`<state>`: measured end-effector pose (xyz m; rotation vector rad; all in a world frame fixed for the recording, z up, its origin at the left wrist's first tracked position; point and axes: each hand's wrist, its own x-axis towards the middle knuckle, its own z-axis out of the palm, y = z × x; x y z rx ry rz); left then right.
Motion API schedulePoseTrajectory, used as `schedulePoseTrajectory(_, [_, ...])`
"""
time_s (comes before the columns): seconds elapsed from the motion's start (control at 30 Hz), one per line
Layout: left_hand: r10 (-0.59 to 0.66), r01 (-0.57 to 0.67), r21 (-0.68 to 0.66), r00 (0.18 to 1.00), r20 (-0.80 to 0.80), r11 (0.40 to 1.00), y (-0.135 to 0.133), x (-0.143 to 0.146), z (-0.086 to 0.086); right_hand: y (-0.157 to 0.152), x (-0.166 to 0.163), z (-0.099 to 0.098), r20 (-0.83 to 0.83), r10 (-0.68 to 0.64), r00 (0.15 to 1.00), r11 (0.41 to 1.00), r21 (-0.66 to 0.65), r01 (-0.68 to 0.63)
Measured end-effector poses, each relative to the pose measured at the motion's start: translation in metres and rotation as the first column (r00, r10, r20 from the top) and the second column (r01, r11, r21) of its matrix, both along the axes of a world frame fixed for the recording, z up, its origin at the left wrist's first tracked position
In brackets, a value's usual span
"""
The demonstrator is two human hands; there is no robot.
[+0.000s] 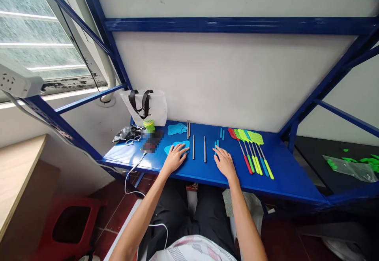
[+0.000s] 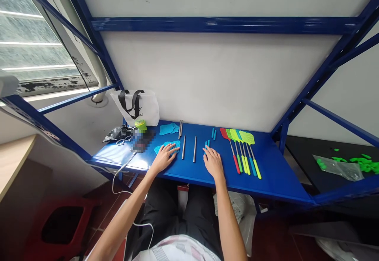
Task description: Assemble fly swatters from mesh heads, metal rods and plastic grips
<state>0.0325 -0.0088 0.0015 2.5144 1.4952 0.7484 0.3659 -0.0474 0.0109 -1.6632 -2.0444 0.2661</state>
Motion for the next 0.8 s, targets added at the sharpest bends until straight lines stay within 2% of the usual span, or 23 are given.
schedulePoseTrajectory(0.17, [0.033,-0.033,0.015,0.998,0.052,0.999,-0.002,-0.003,-0.001,-0.003,0.004,0.004,-0.026,0.009,1.0,1.0,0.002,-0.009])
schedulePoseTrajectory(0.3, [0.111,-0.115,0.05,0.99,0.083,0.992,-0.004,-0.004,-0.003,-0.008,0.012,0.007,-0.135,0.034,0.99,0.999,0.002,-0.034])
schedulePoseTrajectory(0.4, [0.088,-0.093,0.092,0.994,0.066,0.991,-0.004,0.003,0.003,-0.008,0.014,0.007,-0.176,0.027,0.984,0.999,0.025,-0.023])
schedulePoseTrajectory(0.5, [0.101,-0.104,0.125,0.994,0.032,0.987,0.002,0.022,0.014,-0.006,0.013,0.001,-0.147,0.03,0.989,0.999,0.042,-0.024])
schedulePoseTrajectory(0.6, [0.266,-0.263,0.159,0.964,0.003,0.952,0.012,0.049,0.024,-0.005,0.011,-0.005,-0.102,0.021,0.995,0.999,0.04,-0.017])
schedulePoseTrajectory(0.8, [0.348,-0.342,0.071,0.931,-0.113,0.937,0.021,0.087,0.029,0.0,0.012,-0.008,-0.131,-0.005,0.991,0.998,0.06,0.013])
